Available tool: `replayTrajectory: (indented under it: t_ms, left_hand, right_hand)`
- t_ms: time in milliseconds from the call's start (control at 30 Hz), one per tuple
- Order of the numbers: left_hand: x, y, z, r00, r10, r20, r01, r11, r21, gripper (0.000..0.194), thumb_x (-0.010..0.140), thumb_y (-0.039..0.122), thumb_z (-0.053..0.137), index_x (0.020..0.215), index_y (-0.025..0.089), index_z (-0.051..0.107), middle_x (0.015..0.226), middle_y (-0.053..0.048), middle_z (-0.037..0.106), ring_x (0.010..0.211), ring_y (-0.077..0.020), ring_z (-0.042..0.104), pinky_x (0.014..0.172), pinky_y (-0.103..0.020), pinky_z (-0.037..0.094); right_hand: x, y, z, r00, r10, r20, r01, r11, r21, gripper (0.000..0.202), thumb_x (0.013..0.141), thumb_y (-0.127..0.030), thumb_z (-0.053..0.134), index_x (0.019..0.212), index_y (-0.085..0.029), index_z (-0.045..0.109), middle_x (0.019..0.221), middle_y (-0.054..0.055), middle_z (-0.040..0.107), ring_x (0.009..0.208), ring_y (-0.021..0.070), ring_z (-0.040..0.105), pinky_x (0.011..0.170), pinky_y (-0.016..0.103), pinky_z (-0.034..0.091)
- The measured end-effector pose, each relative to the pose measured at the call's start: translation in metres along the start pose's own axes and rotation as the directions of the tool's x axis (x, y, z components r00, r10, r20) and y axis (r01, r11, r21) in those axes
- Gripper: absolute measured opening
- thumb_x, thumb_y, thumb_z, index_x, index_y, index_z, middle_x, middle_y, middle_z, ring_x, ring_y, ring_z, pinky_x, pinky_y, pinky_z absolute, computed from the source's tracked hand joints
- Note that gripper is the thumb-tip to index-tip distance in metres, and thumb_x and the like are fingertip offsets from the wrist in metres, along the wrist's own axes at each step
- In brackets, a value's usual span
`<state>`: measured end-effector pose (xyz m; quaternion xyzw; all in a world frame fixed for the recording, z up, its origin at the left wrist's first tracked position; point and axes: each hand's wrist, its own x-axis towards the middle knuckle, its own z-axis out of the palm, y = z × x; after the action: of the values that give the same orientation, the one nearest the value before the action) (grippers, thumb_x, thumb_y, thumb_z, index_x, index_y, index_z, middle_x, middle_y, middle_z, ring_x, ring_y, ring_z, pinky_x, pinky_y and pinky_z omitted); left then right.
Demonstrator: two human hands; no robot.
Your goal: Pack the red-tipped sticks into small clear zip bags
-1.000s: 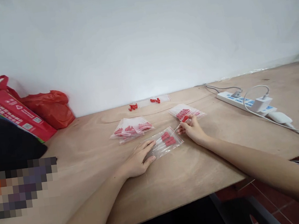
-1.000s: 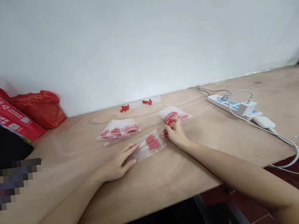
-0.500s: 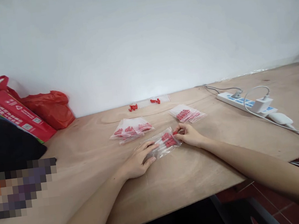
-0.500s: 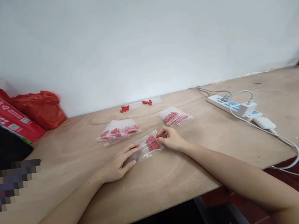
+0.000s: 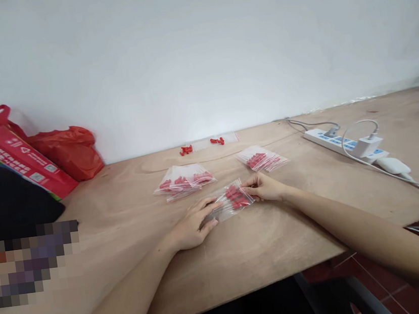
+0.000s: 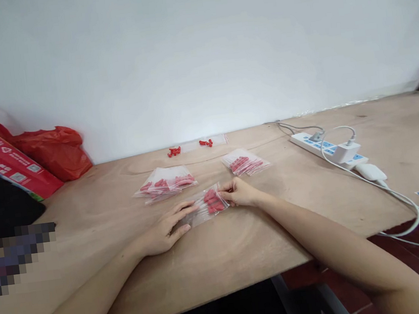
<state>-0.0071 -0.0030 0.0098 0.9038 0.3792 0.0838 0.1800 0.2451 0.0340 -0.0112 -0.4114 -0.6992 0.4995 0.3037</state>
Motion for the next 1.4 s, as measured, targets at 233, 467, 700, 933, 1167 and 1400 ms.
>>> replayTrajectory:
  t_ms: [233,467,700,933,1167,1400]
  left_hand:
    - [-0.001,-0.003,0.002,0.999,0.024,-0.026,-0.023,1.000,0.014,0.044,0.084,0.026,0.041,0.127,0.027,0.035,0.135,-0.004,0.032,0.122,-0.0220,0.034,0.100,-0.041,0.031]
    - [-0.001,-0.005,0.002,0.999,0.028,-0.016,-0.028,0.999,0.035,0.045,0.083,0.025,0.041,0.128,0.028,0.035,0.137,-0.004,0.031,0.124,-0.0223,0.031,0.101,-0.043,0.029]
    - [0.002,0.001,-0.001,0.990,0.137,0.023,-0.137,0.991,-0.010,0.044,0.081,0.022,0.046,0.124,0.030,0.040,0.135,-0.002,0.035,0.124,-0.0221,0.031,0.101,-0.045,0.028]
    - [0.004,0.000,0.005,0.974,0.224,-0.045,-0.225,0.974,-0.020,0.044,0.079,0.022,0.048,0.122,0.028,0.043,0.132,-0.003,0.039,0.123,-0.0212,0.033,0.100,-0.042,0.032]
    - [0.017,-0.014,0.013,0.870,0.216,-0.442,-0.083,0.950,0.301,0.029,0.081,0.024,0.045,0.108,0.022,0.056,0.119,-0.005,0.052,0.120,-0.0220,0.037,0.101,-0.046,0.027]
    - [0.067,-0.022,0.012,0.825,0.228,-0.517,0.100,0.841,0.531,0.030,0.080,0.021,0.043,0.107,0.019,0.056,0.115,-0.008,0.055,0.118,-0.0254,0.038,0.102,-0.048,0.021]
  right_hand:
    - [0.007,0.010,0.007,0.981,0.070,-0.182,-0.056,0.995,0.083,0.022,0.060,-0.031,0.064,0.068,-0.012,0.056,0.051,-0.004,0.051,0.041,0.0046,0.042,0.039,0.017,0.031]
    - [0.001,0.000,-0.002,0.988,0.099,-0.119,-0.095,0.995,0.038,0.023,0.072,-0.036,0.053,0.068,-0.013,0.054,0.041,-0.006,0.043,0.034,0.0037,0.034,0.035,0.017,0.027]
    - [0.010,0.007,-0.003,0.948,0.076,-0.308,-0.112,0.989,-0.101,0.037,0.064,-0.036,0.065,0.092,-0.013,0.056,0.069,-0.001,0.056,0.050,0.0052,0.046,0.046,0.018,0.037]
    - [-0.001,-0.003,-0.016,0.971,0.232,0.062,-0.230,0.972,-0.041,0.038,0.053,-0.035,0.073,0.081,-0.013,0.059,0.054,-0.005,0.051,0.043,0.0040,0.042,0.039,0.017,0.032]
    - [-0.017,-0.007,-0.055,0.951,0.268,-0.153,-0.280,0.958,-0.063,0.023,0.057,-0.030,0.071,0.069,-0.014,0.059,0.049,-0.003,0.052,0.040,0.0047,0.042,0.034,0.017,0.031]
    - [-0.004,0.002,-0.035,0.835,0.103,-0.541,-0.138,0.990,-0.024,0.016,0.067,-0.029,0.061,0.073,-0.016,0.054,0.051,-0.002,0.055,0.037,0.0078,0.046,0.037,0.021,0.037]
